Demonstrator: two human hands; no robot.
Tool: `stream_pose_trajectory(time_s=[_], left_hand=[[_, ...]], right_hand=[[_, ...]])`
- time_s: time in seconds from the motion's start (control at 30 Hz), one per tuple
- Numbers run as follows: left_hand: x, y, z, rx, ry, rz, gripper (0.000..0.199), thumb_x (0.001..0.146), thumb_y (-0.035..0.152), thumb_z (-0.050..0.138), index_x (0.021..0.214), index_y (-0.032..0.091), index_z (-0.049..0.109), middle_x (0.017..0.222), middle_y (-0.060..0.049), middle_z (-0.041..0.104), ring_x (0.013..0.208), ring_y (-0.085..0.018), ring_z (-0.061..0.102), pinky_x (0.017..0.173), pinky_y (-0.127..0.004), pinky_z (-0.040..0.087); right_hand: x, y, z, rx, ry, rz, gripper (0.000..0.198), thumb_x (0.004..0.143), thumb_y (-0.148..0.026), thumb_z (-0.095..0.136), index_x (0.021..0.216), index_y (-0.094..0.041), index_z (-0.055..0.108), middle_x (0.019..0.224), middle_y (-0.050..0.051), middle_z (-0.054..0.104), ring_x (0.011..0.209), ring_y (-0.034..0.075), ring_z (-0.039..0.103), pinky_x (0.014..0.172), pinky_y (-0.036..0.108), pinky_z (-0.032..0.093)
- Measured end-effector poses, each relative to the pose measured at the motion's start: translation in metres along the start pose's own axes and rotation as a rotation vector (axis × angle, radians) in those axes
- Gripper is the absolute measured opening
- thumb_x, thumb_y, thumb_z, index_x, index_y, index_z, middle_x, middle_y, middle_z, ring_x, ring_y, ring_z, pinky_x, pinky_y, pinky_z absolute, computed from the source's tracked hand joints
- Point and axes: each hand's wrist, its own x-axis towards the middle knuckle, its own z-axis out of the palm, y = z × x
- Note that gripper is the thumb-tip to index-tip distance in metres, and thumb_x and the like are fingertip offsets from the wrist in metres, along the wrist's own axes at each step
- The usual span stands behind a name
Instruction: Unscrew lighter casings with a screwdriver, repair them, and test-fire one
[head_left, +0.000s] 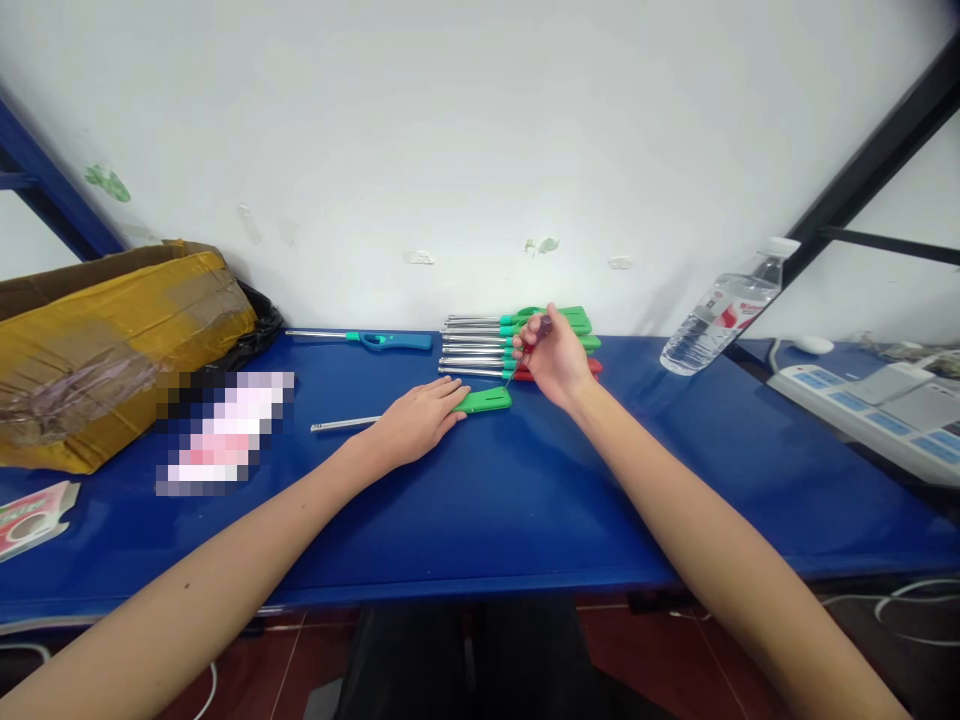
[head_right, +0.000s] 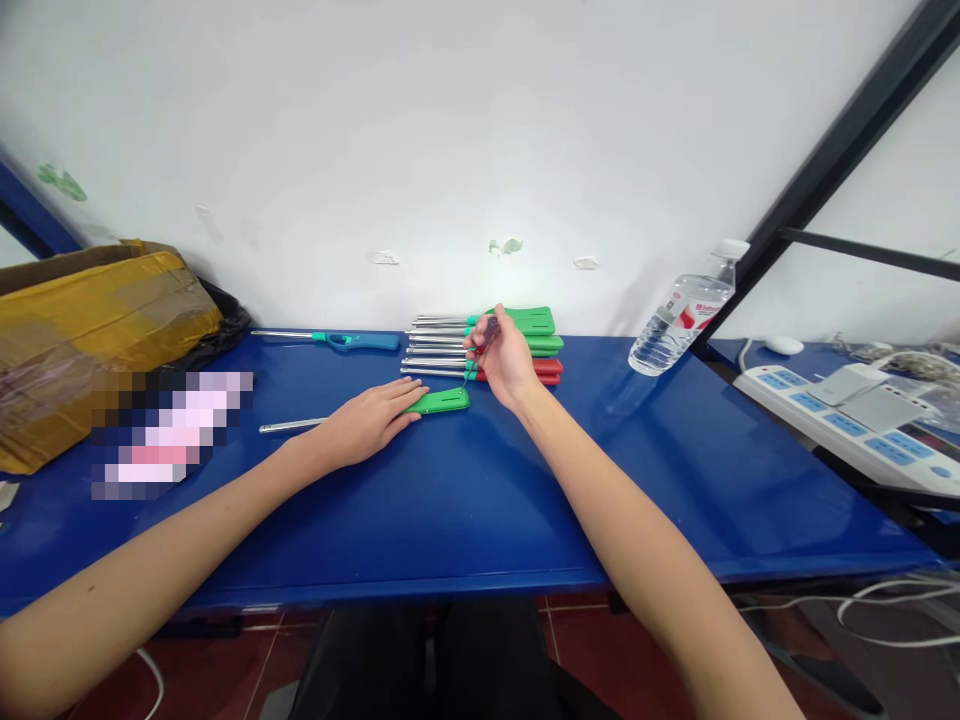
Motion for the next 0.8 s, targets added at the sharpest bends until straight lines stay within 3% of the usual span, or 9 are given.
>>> stream_pose_trajectory(time_s=[0.2,0.37,0.5,0.63,0.8], left_hand=[[-0.0007,0.0014,-0.0025,0.051,-0.052,-0.051,0.048,0.104,0.035,0.033,0.145,0.013,0.043,0.146,-0.018,0.047,0.138,-0.031,0.042,0.109,-0.045,0.040],[-0.0004,0.0005,-0.0014,0.027,-0.030,-0.046,0.047,0.103,0.036,0.035,0.144,0.014,0.044,0.144,-0.018,0.050,0.136,-0.030,0.045,0.110,-0.044,0.039],[-0.0004,0.0002,-0.0011,0.019,-0.031,-0.044,0.048,0.104,0.036,0.033,0.144,0.013,0.045,0.144,-0.018,0.050,0.135,-0.031,0.046,0.109,-0.046,0.040],[-0.0008,-0.0010,0.0004,0.006,-0.007,-0.031,0.048,0.103,0.037,0.034,0.143,0.013,0.046,0.143,-0.018,0.051,0.134,-0.030,0.047,0.109,-0.046,0.040],[-0.0009,-0.0014,0.0008,0.007,0.001,-0.033,0.047,0.103,0.037,0.035,0.142,0.014,0.047,0.143,-0.018,0.051,0.134,-0.030,0.047,0.109,-0.046,0.040]], right_hand=[[-0.0022,0.0004,-0.0008,0.070,-0.066,0.003,0.057,0.085,-0.064,0.056,0.055,-0.022,0.032,0.050,-0.005,0.028,0.050,0.012,0.041,0.051,0.026,0.039],[-0.0057,-0.0016,0.0020,0.057,-0.012,-0.029,0.033,0.084,-0.041,0.061,0.063,-0.022,0.045,0.063,-0.003,0.046,0.060,0.012,0.051,0.054,0.025,0.042],[-0.0056,-0.0003,0.0027,0.068,0.009,-0.018,0.018,0.078,-0.035,0.066,0.074,-0.023,0.055,0.065,-0.004,0.048,0.063,0.011,0.053,0.056,0.024,0.044],[-0.0041,0.0018,0.0033,0.045,-0.001,-0.027,0.034,0.080,-0.047,0.070,0.068,-0.022,0.050,0.063,-0.004,0.045,0.058,0.010,0.049,0.052,0.023,0.041],[-0.0036,0.0013,0.0037,-0.006,-0.019,0.005,0.055,0.085,-0.066,0.056,0.058,-0.022,0.038,0.055,-0.004,0.034,0.053,0.012,0.043,0.050,0.024,0.040]])
